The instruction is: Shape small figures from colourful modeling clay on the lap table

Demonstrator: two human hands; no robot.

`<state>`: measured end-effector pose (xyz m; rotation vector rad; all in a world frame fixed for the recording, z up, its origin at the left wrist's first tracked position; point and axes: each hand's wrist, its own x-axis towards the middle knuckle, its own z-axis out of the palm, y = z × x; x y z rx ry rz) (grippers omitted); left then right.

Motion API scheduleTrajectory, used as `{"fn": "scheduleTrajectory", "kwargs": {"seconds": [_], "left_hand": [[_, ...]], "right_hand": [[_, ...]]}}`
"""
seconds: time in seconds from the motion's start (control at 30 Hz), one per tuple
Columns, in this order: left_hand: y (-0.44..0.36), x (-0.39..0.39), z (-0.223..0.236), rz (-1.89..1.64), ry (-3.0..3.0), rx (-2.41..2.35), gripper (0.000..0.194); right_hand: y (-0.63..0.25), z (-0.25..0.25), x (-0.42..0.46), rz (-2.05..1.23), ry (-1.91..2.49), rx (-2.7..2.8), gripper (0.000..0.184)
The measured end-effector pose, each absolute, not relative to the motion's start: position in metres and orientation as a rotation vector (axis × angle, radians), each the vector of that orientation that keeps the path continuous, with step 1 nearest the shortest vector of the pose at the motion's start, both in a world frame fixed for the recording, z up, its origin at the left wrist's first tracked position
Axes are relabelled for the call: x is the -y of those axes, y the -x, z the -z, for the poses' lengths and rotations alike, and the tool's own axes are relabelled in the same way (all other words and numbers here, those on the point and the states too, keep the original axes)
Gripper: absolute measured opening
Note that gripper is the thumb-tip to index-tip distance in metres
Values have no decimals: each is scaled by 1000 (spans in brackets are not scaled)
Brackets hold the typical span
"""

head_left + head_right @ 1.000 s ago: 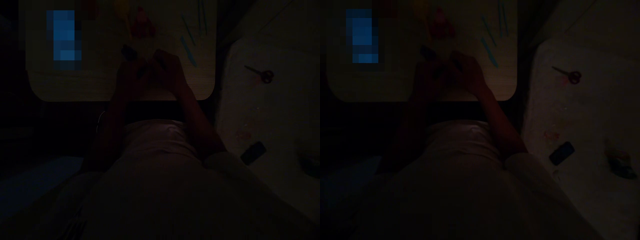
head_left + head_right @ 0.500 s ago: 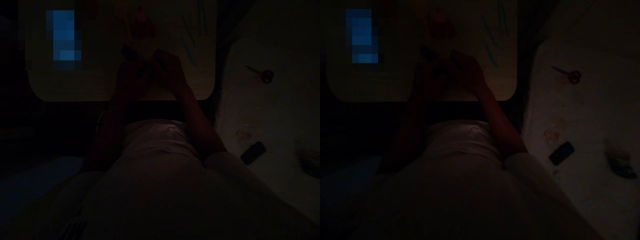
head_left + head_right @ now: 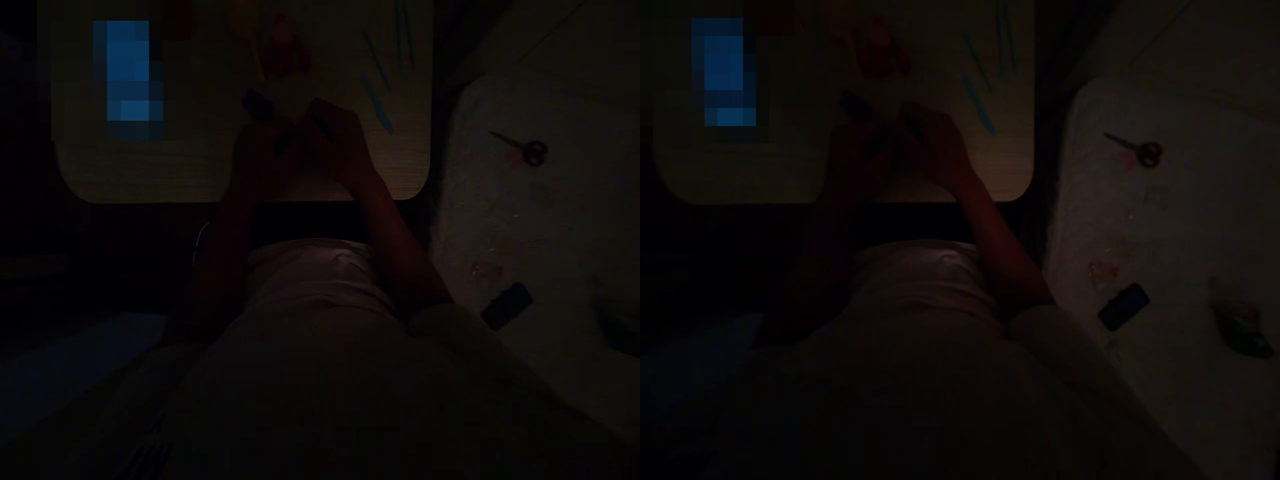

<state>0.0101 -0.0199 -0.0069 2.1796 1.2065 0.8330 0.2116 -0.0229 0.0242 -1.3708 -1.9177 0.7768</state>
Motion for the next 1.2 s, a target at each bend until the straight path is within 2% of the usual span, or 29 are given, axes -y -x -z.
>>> {"fn": "scheduleTrajectory", "kwargs": {"seconds": [0.23,0.57,0.8,1.0,1.2], "left_hand": [[-12,20,4,-777,-2151,-1268,40],[-14,21,2,-814,-2169,-1291,35],[-16,23,-4,-742,-2162,-1312,38],[-17,23,-1,-844,-2180,-1312,39],[-11,21,6,-718,-2181,-1293,41]], "right_hand": [[-212,-26,22,-773,1362,1938,50],[-212,-26,24,-740,1355,1938,54],[-213,-29,27,-766,1380,1953,46],[-213,-25,24,-732,1318,1953,50],[-212,-25,25,-694,1268,1932,52]]}}
